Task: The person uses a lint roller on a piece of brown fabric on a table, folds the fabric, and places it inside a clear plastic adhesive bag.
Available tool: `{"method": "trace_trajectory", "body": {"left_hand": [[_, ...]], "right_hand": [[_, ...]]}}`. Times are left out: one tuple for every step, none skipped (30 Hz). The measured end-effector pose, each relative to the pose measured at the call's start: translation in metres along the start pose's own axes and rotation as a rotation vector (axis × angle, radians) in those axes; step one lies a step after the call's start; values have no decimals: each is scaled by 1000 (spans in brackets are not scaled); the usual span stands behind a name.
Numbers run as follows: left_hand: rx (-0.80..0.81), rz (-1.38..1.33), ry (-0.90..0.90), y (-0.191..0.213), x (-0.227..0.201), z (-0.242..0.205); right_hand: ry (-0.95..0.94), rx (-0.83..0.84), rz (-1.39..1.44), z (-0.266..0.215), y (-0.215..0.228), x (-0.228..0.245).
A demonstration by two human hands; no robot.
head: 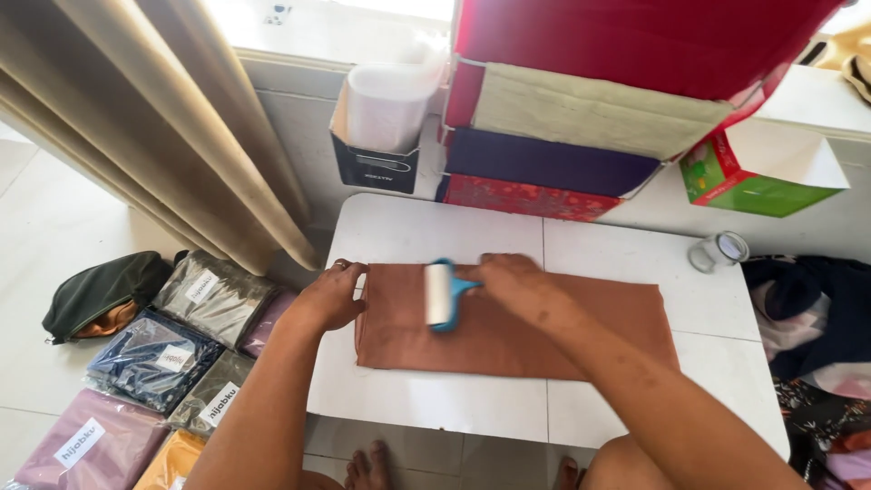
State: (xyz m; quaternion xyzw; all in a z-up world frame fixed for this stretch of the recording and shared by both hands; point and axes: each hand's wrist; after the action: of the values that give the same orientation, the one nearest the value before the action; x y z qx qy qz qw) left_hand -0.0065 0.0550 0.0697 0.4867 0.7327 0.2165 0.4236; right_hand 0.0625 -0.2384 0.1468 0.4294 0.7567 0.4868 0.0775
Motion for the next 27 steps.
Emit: {"method": "trace_trajectory", "body": {"left_hand": [[-2,-4,5,0,4,1],[-15,-16,12,-1,8,3],[-27,-28,20,-1,11,5],[-25,-30,25,1,11,5],[-28,-38,19,3,12,6],[-29,-47,13,3,13,6],[-26,-51,19,3,10,1],[-41,-55,13,5,6,-3],[-56,-58,8,8,2,-7],[-54,-62,12,4,5,-4],[-48,-66,1,0,8,-1],[-45,-63,-19,0,9,5],[-47,-59,-23,-1,9,8],[-44,-55,-17,-2,10,9],[-41,-52,-12,-4,12,10],[-37,-54,-9,-6,13,9],[-48,-47,-14,-9,14,7],[-69,-39,-24,-7,13,8],[-76,-41,-25,-8,17,10],[-73,-19,-25,-12,18,13],[-71,3,-25,-15,20,17],[-65,9,-33,-16,19,18],[-70,27,-42,-18,18,21],[-72,42,-53,-21,17,22],[-62,46,-61,-33,20,29],[-32,37,-80,-41,23,37],[-3,28,-99,-49,26,45]], "right_hand": [[5,3,-4,18,-15,4],[50,-38,34,35,-30,7],[96,-79,72,52,-46,11],[100,-75,73,54,-40,17],[62,-71,57,56,-34,24],[24,-65,40,58,-30,31],[28,-59,41,54,-31,34],[-12,-72,-37,51,-29,35],[-52,-86,-116,48,-26,37],[-49,-82,-116,40,-19,58],[-54,-132,3,30,-12,78],[-67,-191,122,21,-3,96],[-70,-196,122,35,-10,82],[-72,-143,69,49,-17,70],[-75,-89,15,63,-25,57],[-74,-85,17,64,-30,49],[-78,-92,-50,66,-36,41],[-82,-107,-125,68,-36,30],[-82,-110,-131,62,-30,43],[-5,-130,-13,53,-27,54],[71,-151,105,45,-25,64],[63,-155,112,47,-29,58],[82,-176,115,49,-34,53],[99,-194,120,50,-40,47],[88,-193,128,42,-40,41],[93,-189,148,36,-37,34],[98,-184,169,30,-33,28]]}}
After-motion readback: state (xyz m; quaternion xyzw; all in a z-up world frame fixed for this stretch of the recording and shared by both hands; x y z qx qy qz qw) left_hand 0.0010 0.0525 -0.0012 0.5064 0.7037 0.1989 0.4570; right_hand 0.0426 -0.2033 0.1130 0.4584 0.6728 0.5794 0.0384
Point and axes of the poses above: each hand's wrist, its own z-axis towards the middle knuckle, its own y-axis out of the back of the hand, x = y × z, and after that the axes turned 8 degrees about x, right-handed
